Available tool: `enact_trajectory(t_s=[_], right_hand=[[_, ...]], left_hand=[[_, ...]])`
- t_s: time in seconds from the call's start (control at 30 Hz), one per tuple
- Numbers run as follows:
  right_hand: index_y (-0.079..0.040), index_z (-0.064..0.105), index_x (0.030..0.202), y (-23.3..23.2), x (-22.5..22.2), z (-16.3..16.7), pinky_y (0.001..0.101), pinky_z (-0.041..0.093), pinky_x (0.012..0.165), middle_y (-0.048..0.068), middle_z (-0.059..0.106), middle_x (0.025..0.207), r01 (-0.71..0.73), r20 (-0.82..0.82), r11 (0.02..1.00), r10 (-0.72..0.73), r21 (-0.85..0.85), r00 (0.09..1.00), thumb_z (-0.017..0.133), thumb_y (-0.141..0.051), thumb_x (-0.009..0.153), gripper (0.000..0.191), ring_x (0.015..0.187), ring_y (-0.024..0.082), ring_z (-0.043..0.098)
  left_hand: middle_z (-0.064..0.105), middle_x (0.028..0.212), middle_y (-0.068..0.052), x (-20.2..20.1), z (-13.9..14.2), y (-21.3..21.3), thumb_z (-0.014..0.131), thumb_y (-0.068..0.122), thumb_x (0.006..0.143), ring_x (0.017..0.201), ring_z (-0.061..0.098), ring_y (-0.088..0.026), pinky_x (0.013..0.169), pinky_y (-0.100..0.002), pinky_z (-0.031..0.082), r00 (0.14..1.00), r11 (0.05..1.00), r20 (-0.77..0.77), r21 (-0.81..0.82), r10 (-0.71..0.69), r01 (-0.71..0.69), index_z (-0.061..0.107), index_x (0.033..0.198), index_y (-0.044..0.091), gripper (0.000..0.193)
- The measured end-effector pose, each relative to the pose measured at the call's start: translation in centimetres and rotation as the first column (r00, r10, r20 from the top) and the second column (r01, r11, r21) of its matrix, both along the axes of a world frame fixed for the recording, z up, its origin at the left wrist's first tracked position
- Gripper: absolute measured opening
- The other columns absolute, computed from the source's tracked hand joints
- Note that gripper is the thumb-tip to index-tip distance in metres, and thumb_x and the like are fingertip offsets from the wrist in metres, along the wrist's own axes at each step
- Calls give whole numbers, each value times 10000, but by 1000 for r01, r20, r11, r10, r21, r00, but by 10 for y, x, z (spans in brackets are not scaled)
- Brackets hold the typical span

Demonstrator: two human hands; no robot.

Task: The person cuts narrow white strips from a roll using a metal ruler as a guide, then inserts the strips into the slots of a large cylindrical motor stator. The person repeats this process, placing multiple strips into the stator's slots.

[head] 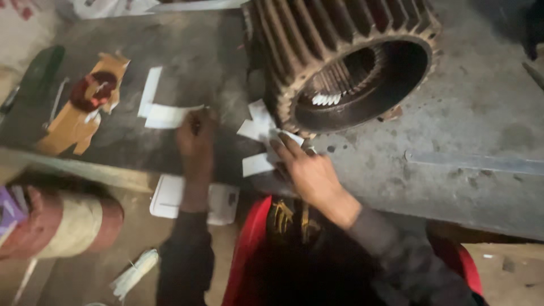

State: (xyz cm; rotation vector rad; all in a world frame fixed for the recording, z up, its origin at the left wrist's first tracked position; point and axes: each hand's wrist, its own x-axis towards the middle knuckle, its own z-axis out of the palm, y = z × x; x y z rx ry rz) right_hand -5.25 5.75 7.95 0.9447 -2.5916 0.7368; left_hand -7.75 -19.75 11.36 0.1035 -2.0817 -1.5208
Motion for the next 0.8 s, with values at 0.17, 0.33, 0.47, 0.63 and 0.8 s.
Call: enact_trajectory(t_s=[0.17, 0.33, 0.47, 0.63, 0.8], right_hand=[[-36, 575, 1324, -51, -32, -6, 423, 582, 526, 210, 625, 1350, 236, -171, 946, -201, 222, 965, 610, -116, 886, 447, 636, 306, 741], [-85, 691, 1197, -22, -1, 4, 424, 555, 537, 144, 746, 984, 221, -358, 973, -228, -60, 906, 598, -50, 894, 319, 663, 318, 735], [-22, 757, 1161, 56, 56, 9, 343, 524, 601, 98, 751, 841, 249, 427, 698, 90, -672, 900, 683, -164, 1007, 222, 727, 137, 649], [-41, 744, 1215, 110, 109, 11, 324, 513, 585, 48, 735, 808, 532, 514, 615, -228, -583, 827, 674, -164, 986, 270, 653, 148, 629], [-61, 715, 1217, 131, 145, 26, 329, 557, 791, 101, 771, 957, 474, 85, 766, -489, -434, 868, 720, -121, 869, 353, 861, 242, 732]], left_hand=[[665, 922, -53, 69, -56, 34, 537, 133, 1012, 862, 574, -130, 812, -296, 489, 959, 949, -248, 245, -136, 198, 623, 900, 18, 182], [705, 948, -82, 83, -50, 52, 514, 258, 1090, 919, 653, -157, 866, -301, 515, 971, 936, -114, 264, -209, 232, 649, 993, 9, 300], [677, 1055, -63, 88, -35, 83, 618, 204, 967, 922, 673, -156, 758, -291, 545, 914, 830, -18, 410, -406, 377, 567, 1326, 62, 390], [718, 1073, -76, 75, -29, 158, 682, 152, 985, 928, 725, -157, 727, -275, 579, 781, 658, -81, 488, -620, 573, 627, 1329, -19, 388], [761, 897, -60, 86, -45, 212, 742, 124, 958, 778, 724, -125, 713, -238, 582, 868, 793, -19, 397, -496, 462, 755, 1105, -44, 224]])
